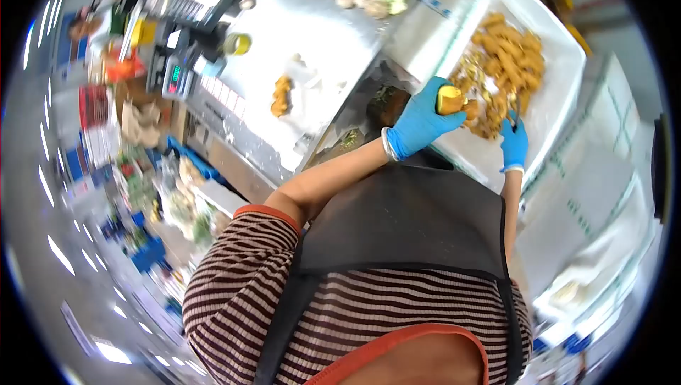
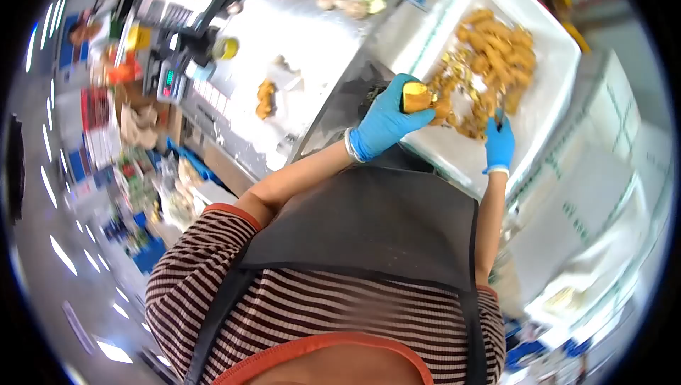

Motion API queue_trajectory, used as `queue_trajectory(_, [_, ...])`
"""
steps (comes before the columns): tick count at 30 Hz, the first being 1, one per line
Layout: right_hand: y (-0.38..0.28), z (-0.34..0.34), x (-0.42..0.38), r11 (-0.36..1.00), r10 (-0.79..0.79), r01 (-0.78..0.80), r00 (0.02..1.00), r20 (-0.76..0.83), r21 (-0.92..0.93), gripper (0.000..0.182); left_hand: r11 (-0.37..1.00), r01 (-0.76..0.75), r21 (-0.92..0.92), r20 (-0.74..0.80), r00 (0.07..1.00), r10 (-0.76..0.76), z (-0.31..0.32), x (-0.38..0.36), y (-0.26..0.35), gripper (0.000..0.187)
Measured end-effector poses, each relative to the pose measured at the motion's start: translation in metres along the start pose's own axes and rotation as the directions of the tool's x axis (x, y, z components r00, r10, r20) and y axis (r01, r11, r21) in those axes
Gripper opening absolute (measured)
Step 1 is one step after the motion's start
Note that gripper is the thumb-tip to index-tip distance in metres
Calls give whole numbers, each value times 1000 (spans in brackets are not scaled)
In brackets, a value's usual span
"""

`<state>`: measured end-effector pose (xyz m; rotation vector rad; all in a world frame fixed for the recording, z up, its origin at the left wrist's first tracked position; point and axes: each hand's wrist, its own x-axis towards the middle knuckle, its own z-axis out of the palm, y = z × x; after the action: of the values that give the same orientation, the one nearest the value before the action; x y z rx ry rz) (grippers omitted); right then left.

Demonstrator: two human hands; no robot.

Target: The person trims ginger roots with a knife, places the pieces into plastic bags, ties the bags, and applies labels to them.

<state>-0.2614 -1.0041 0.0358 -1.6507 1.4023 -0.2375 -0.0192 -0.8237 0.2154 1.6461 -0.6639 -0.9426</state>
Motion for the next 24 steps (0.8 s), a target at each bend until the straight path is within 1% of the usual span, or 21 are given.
queue_trajectory(1, [-31,-6,-3,997,72,-73,997,10,32,38,998,29,64,-69,997,-25,-16,-5,6,44])
queue_trajectory(3, [-80,-5,-8,997,-15,19,998,-57,78,37,995,9,101,-208,978,12,-53,-21,8,47])
queue_trajectory(4, [-101,-2,-9,993,-114,116,992,-59,19,37,997,53,56,-231,972,-39,-73,-32,11,42])
queue_trajectory(5, [-121,1,-8,976,-215,213,975,-63,-35,37,994,97,-52,-257,960,-107,-94,-47,16,41])
queue_trajectory(6, [-141,8,-6,947,-316,310,946,-74,-83,37,975,185,121,-361,923,-130,-113,-61,10,45])
queue_trajectory(7, [-160,19,-4,941,-338,337,941,-34,-18,37,913,285,293,-504,857,-106,-131,-74,1,48])
queue_trajectory(8, [-168,36,6,925,-379,380,925,11,-14,38,869,370,328,-603,790,-109,-151,-88,-21,53])
queue_trajectory(9, [-177,56,13,906,-422,422,905,52,-5,39,817,480,318,-668,725,-166,-174,-99,-44,52])
queue_trajectory(10, [-198,75,12,928,-369,372,906,208,26,41,845,506,174,-685,679,-265,-195,-110,-56,51])
queue_trajectory(11, [-223,96,7,945,-317,325,877,362,42,43,873,487,-4,-701,621,-350,-215,-118,-83,49])
queue_trajectory(12, [-241,124,3,913,-307,394,831,463,-102,47,893,405,-197,-685,595,-421,-232,-120,-96,50])
queue_trajectory(13, [-252,156,3,849,-277,468,789,549,-245,51,889,350,-296,-703,550,-451,-244,-116,-110,50])
queue_trajectory(14, [-249,193,6,757,-426,624,696,578,-194,54,903,257,-345,-715,551,-430,-259,-111,-148,52])
queue_trajectory(15, [-246,230,12,637,-549,757,579,603,-146,56,938,120,-325,-746,576,-333,-270,-103,-183,40])
queue_trajectory(16, [-257,260,8,566,-562,804,537,630,-181,55,971,102,-216,-768,597,-233,-279,-94,-221,41])
queue_trajectory(17, [-268,286,0,497,-559,840,501,660,-217,55,990,93,-108,-778,613,-142,-287,-89,-244,41])
queue_trajectory(18, [-274,311,3,463,-539,852,489,686,-243,56,987,57,-153,-778,609,-156,-289,-88,-233,44])
queue_trajectory(20, [-282,347,6,409,-472,861,484,737,-303,58,968,7,-251,-763,614,-202,-276,-102,-185,50])
queue_trajectory(22, [-299,358,0,337,-307,851,503,808,-402,58,848,-42,-528,-555,773,-307,-273,-139,-139,49])
queue_trajectory(23, [-314,364,-4,293,-226,848,511,830,-442,58,762,-47,-646,-438,840,-320,-277,-155,-117,49])
queue_trajectory(24, [-332,365,-12,231,-176,866,485,856,-443,51,759,-33,-651,-387,874,-293,-281,-173,-104,50])
